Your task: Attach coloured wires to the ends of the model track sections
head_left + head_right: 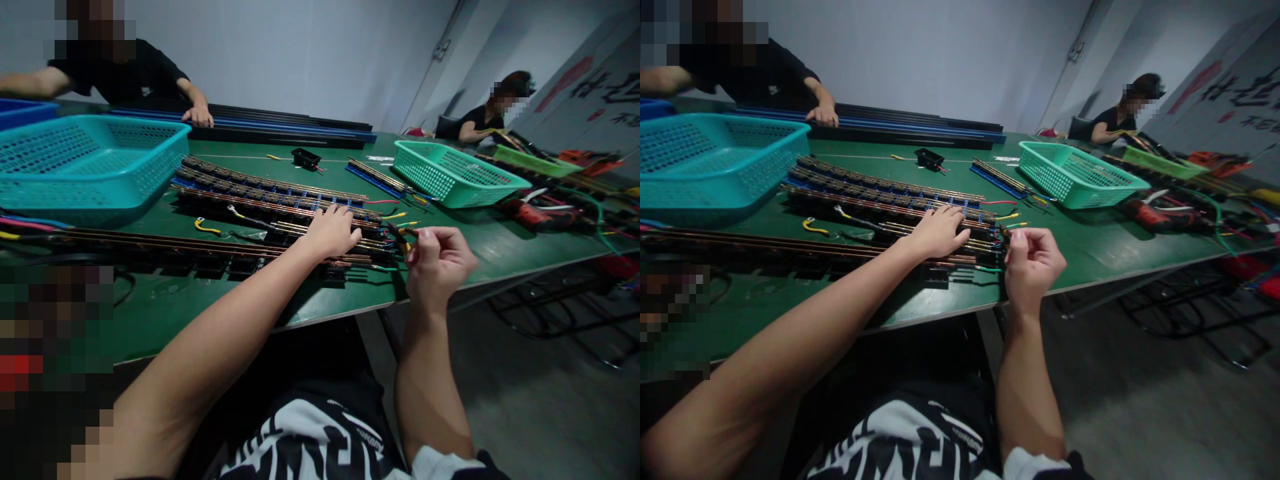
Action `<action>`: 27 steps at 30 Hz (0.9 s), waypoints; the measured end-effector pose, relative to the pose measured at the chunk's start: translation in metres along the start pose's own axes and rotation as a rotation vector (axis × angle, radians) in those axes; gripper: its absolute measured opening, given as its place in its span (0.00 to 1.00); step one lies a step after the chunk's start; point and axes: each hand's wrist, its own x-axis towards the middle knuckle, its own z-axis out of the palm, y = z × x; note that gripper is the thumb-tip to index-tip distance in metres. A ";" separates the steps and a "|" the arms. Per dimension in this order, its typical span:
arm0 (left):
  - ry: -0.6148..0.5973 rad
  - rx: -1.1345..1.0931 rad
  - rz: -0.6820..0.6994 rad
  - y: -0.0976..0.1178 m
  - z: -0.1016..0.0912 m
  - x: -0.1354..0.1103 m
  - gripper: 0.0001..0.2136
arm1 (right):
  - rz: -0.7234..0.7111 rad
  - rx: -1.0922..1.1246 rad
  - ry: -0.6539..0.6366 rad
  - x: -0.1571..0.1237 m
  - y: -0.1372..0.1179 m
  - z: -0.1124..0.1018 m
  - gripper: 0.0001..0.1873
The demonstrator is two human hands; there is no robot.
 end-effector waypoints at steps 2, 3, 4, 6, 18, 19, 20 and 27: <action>0.004 0.006 0.000 0.000 0.000 0.000 0.24 | -0.079 -0.104 -0.064 -0.004 0.001 -0.001 0.08; 0.007 0.008 0.001 0.000 0.000 0.000 0.24 | -0.117 -0.145 -0.105 -0.006 0.001 -0.001 0.08; 0.012 0.010 0.002 0.000 0.000 0.000 0.23 | -0.152 -0.181 -0.159 -0.009 0.000 -0.001 0.07; 0.021 0.011 0.002 0.000 0.001 0.000 0.23 | -0.212 -0.243 -0.294 -0.012 0.000 -0.003 0.06; 0.012 0.000 -0.008 0.000 0.002 0.001 0.25 | -0.307 -0.353 -0.664 -0.005 0.000 -0.009 0.06; 0.013 0.000 -0.007 0.000 0.003 0.001 0.26 | -0.278 -0.348 -0.662 -0.005 0.000 -0.009 0.06; 0.013 0.000 -0.005 0.000 0.003 0.001 0.25 | -0.242 -0.334 -0.641 -0.005 0.000 -0.009 0.06; 0.004 0.009 -0.003 0.000 0.002 0.001 0.25 | 0.068 0.018 -0.145 -0.008 0.004 0.000 0.07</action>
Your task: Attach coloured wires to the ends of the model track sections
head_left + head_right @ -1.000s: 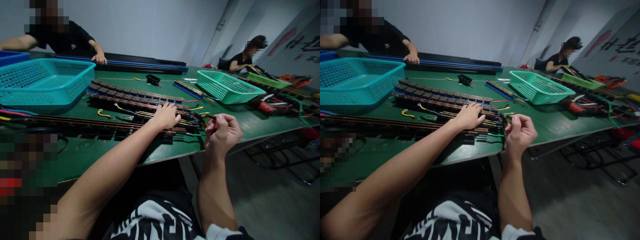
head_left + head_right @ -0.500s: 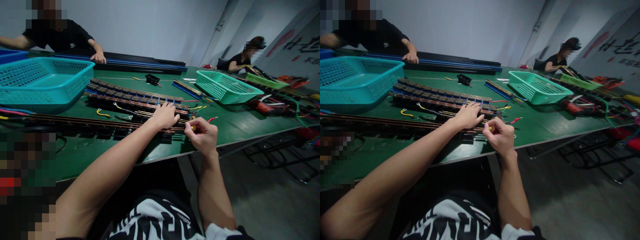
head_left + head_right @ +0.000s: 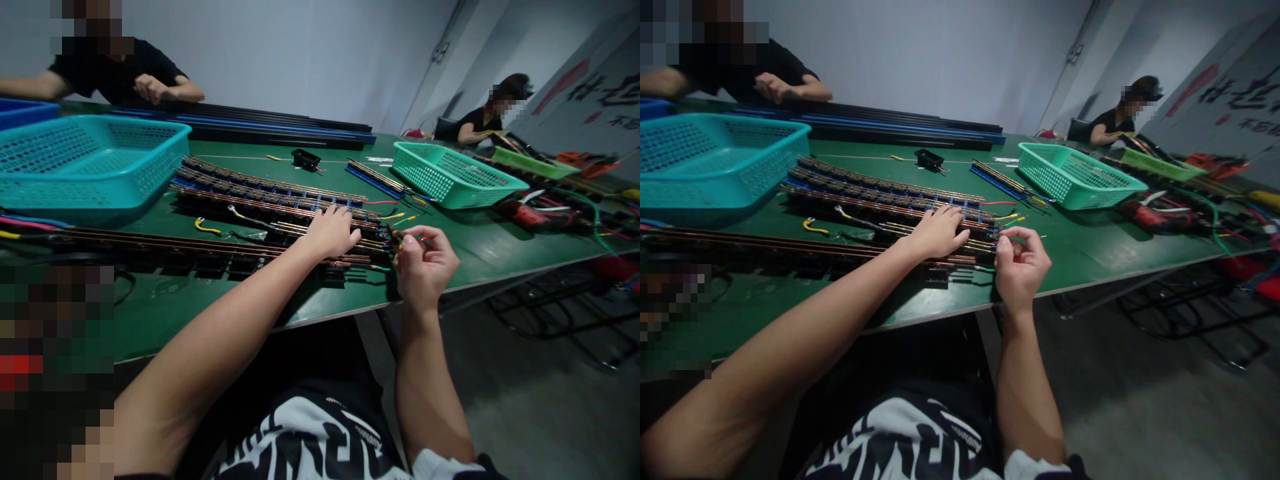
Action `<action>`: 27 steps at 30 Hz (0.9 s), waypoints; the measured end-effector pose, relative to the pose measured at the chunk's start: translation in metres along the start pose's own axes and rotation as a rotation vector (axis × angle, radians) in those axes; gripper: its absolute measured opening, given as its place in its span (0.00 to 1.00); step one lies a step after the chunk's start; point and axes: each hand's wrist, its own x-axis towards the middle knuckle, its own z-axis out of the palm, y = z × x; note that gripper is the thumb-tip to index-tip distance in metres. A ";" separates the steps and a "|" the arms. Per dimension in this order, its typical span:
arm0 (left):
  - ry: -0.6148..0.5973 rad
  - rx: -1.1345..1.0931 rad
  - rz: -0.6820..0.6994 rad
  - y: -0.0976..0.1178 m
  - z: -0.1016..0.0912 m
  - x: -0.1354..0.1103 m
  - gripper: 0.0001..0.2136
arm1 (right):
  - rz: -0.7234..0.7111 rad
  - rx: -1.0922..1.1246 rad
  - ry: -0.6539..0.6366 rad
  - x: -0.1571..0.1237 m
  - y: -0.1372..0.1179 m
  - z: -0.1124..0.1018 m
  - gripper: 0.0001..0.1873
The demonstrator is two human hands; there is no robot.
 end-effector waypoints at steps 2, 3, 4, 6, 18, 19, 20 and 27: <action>-0.002 0.000 -0.002 0.000 0.000 0.000 0.25 | 0.056 0.131 0.109 0.003 -0.002 0.001 0.06; -0.001 -0.002 -0.004 0.000 0.000 0.000 0.25 | 0.084 0.189 0.148 0.005 -0.003 0.000 0.06; 0.000 -0.003 -0.006 0.000 0.000 0.000 0.25 | 0.111 0.235 0.182 0.006 -0.005 -0.001 0.07; 0.001 -0.006 -0.008 0.000 -0.001 0.000 0.25 | 0.161 0.299 0.229 0.009 -0.008 -0.004 0.07; 0.009 -0.009 0.001 -0.001 -0.001 0.000 0.25 | 0.277 0.367 0.323 0.013 -0.006 -0.014 0.10; 0.007 -0.012 0.000 -0.001 -0.001 0.000 0.25 | 0.270 0.357 0.299 0.013 -0.006 -0.014 0.10; 0.003 -0.014 -0.001 -0.001 -0.001 0.000 0.25 | 0.251 0.341 0.278 0.012 -0.007 -0.013 0.10; -0.013 -0.019 -0.011 0.000 -0.002 0.000 0.25 | 0.016 0.213 0.423 -0.008 -0.039 -0.016 0.03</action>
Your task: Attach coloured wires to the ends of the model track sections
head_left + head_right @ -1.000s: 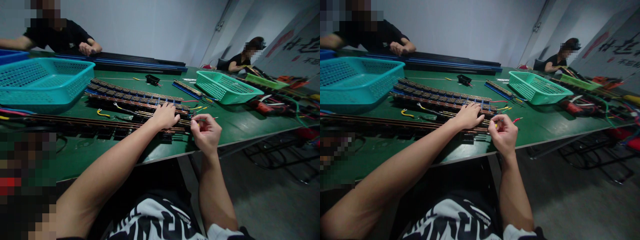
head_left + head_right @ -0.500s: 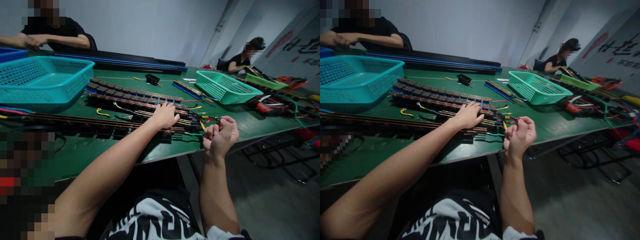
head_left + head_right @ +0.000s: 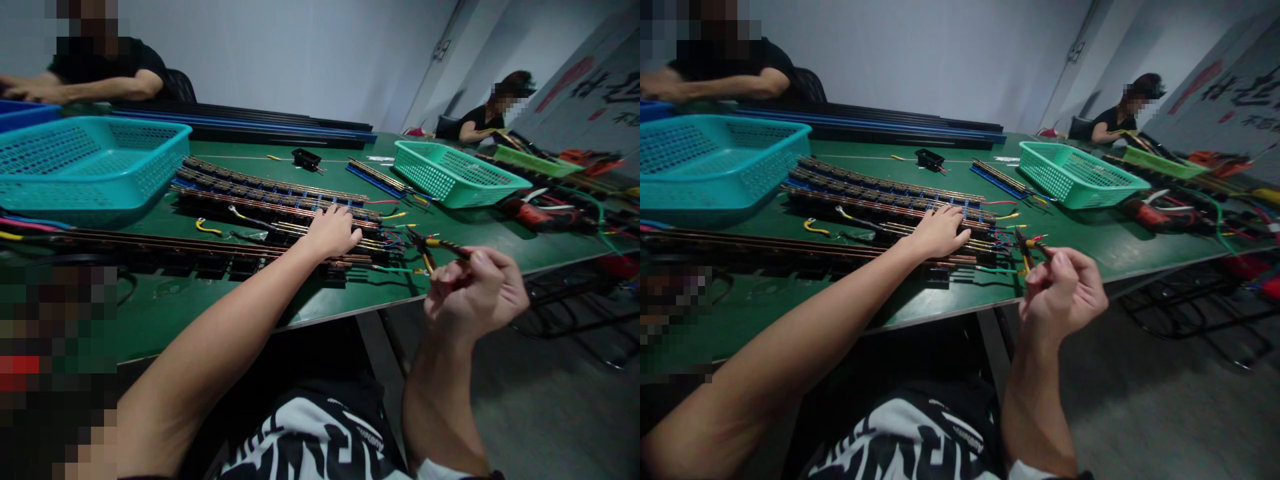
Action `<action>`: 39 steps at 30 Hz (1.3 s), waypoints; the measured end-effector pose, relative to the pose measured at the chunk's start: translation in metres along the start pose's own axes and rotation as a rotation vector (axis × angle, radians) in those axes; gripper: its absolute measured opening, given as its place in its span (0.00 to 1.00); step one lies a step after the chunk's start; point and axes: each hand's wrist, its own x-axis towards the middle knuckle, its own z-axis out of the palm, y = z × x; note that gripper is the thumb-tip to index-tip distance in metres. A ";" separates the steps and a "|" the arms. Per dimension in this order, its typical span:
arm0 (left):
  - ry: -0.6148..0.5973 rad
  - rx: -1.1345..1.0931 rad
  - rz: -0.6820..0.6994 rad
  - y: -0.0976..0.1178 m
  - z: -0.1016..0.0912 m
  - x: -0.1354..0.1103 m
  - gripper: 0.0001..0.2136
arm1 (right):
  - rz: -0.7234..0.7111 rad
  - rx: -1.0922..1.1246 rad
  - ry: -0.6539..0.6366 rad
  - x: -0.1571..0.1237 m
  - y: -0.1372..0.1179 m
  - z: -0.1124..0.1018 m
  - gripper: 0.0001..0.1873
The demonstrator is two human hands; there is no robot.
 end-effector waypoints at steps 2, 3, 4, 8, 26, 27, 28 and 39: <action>-0.002 -0.001 0.001 0.000 0.000 0.000 0.25 | -0.018 -0.003 0.017 -0.004 -0.015 -0.006 0.03; -0.002 0.000 0.001 0.000 0.000 0.000 0.25 | -0.018 -0.009 0.022 -0.005 -0.021 -0.010 0.03; -0.003 0.001 0.001 0.000 0.000 0.000 0.25 | -0.013 -0.018 0.025 -0.006 -0.026 -0.013 0.03; 0.001 0.002 0.006 0.000 0.000 0.000 0.25 | 0.040 -0.050 0.024 -0.007 -0.028 -0.018 0.03; 0.018 0.003 0.009 0.001 0.001 0.000 0.25 | -0.285 -0.654 -0.768 -0.007 0.000 -0.022 0.08; 0.019 0.005 0.009 0.001 0.001 0.000 0.25 | -0.306 -0.666 -0.778 -0.007 0.000 -0.022 0.08; 0.019 0.006 0.008 0.001 0.001 0.000 0.25 | -0.317 -0.670 -0.788 -0.007 0.000 -0.022 0.08; 0.013 0.004 -0.004 0.000 0.002 0.000 0.24 | -0.105 -0.526 -0.718 -0.006 0.004 -0.027 0.03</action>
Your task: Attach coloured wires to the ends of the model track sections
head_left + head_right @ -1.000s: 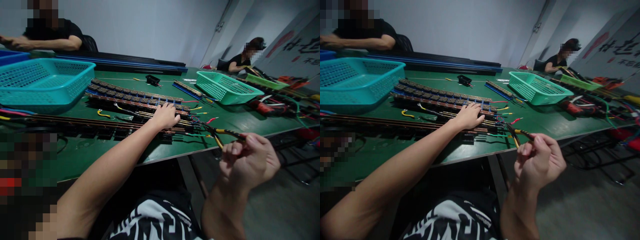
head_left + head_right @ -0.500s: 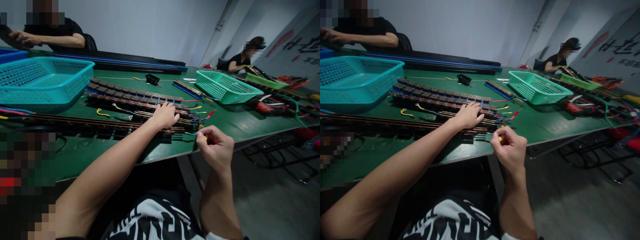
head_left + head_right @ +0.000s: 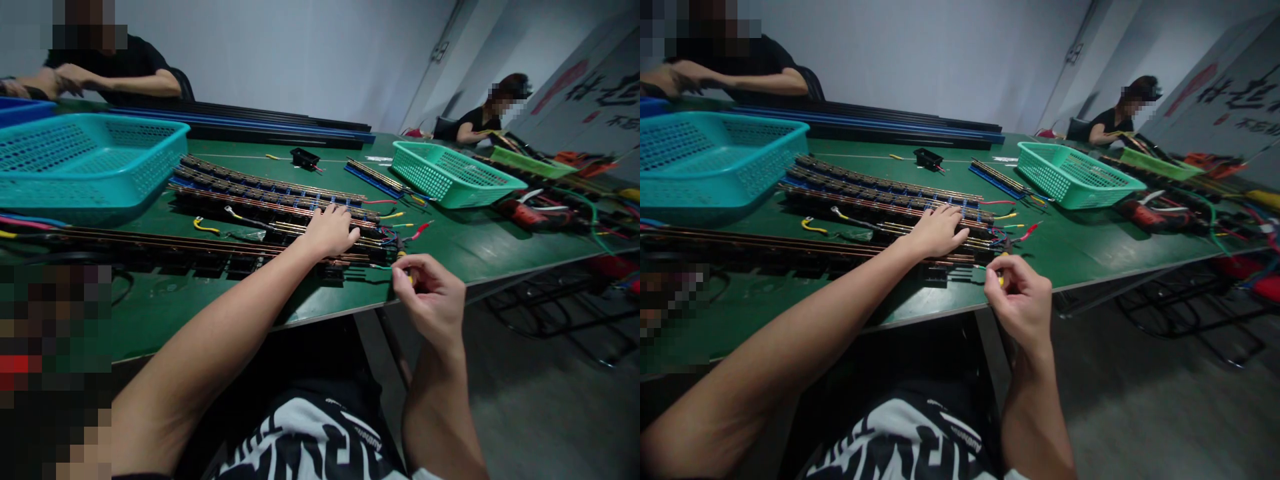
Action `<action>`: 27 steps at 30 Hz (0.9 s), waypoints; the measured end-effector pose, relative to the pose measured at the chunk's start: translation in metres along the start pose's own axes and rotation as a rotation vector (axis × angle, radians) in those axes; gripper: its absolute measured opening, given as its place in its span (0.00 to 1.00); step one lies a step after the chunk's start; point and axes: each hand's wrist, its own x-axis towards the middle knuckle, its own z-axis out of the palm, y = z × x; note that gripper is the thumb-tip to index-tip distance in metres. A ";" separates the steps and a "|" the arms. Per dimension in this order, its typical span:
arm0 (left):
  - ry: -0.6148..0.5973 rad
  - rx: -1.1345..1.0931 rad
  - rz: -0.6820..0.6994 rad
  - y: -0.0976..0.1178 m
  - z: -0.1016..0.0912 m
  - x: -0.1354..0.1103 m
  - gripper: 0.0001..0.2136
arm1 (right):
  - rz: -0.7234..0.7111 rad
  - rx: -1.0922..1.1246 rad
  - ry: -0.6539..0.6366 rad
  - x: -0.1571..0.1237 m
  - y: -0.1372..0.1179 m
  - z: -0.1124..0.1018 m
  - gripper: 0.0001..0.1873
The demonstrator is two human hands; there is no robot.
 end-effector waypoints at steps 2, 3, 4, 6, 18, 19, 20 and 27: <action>0.001 -0.001 0.006 0.000 0.000 0.000 0.24 | 0.092 0.194 0.237 0.000 0.000 0.004 0.04; 0.003 -0.002 0.009 0.000 -0.001 0.000 0.24 | 0.129 0.294 0.348 0.001 0.000 0.007 0.05; 0.003 -0.003 0.011 0.000 -0.001 0.000 0.24 | 0.158 0.383 0.432 0.002 -0.001 0.008 0.06; 0.000 -0.005 0.011 0.000 -0.001 0.000 0.24 | 0.189 0.494 0.506 0.005 -0.004 0.010 0.06; 0.001 -0.003 0.018 -0.001 -0.002 -0.001 0.24 | 0.221 0.505 0.581 0.005 -0.010 0.000 0.07; 0.000 -0.001 0.019 -0.001 -0.002 -0.001 0.24 | 0.195 0.461 0.603 0.002 -0.014 0.000 0.07; -0.004 0.003 0.020 -0.001 -0.002 0.000 0.24 | 0.168 0.419 0.629 -0.003 -0.019 0.000 0.07; -0.006 0.014 0.019 0.000 -0.003 0.000 0.25 | 0.144 0.394 0.648 -0.031 -0.067 -0.016 0.04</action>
